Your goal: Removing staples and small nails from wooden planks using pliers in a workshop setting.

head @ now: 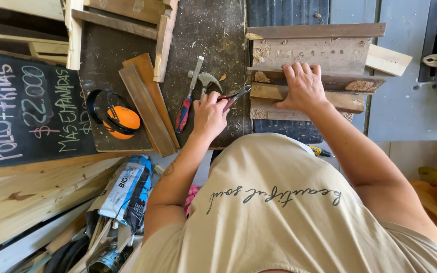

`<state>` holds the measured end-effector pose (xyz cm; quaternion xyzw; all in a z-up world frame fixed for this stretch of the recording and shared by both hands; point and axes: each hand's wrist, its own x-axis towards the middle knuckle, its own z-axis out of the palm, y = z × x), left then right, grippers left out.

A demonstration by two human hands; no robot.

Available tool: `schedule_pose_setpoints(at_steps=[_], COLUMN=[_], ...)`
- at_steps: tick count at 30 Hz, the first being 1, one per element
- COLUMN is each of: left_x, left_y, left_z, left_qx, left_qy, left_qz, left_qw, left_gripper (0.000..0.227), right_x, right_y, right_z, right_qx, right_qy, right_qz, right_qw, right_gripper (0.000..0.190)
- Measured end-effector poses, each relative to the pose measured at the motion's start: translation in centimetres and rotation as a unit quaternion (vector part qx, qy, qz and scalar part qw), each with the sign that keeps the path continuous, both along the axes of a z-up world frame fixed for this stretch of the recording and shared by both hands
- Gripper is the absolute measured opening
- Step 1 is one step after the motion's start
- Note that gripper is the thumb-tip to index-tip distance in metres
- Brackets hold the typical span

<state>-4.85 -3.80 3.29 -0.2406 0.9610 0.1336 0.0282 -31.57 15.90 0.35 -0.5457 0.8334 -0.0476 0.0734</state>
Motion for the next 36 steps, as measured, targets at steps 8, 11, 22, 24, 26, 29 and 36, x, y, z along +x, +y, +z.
schedule_pose_setpoints(at_steps=[8,11,22,24,26,29,36], left_x=[-2.1,-2.7,-5.7,-6.0,-6.3,-6.4,-7.2], left_y=[-3.2,-4.4,-6.8,-7.1,-7.1,-7.5,-7.9], left_z=[1.1,1.0,0.2,-0.2,0.2,-0.8,-3.8], left_qx=[-0.082,-0.092,-0.110,-0.124,-0.096,-0.073,-0.051], left_qy=[0.032,0.026,0.062,0.071,0.058,0.048,0.060], left_qz=[-0.078,-0.103,-0.193,-0.204,-0.204,-0.206,-0.228], left_qw=[0.993,0.990,0.973,0.969,0.973,0.975,0.970], left_gripper=[0.020,0.020,0.010,0.010,0.010,0.013,0.014], right_x=[-1.7,-1.2,-2.2,-2.2,-1.8,-1.1,-0.6], right_y=[-1.2,-1.5,-1.5,-1.6,-1.7,-2.0,-2.1], right_z=[0.6,1.6,-1.4,-1.3,-1.6,-1.5,-0.1], right_qx=[0.010,0.006,0.007,0.034,0.053,0.076,0.072], right_qy=[-0.090,-0.104,-0.104,-0.079,-0.075,-0.066,-0.051], right_qz=[0.002,0.002,0.000,0.002,-0.010,-0.023,-0.032], right_qw=[0.996,0.995,0.995,0.996,0.996,0.995,0.996], right_gripper=[0.137,0.141,0.120,0.119,0.117,0.114,0.107])
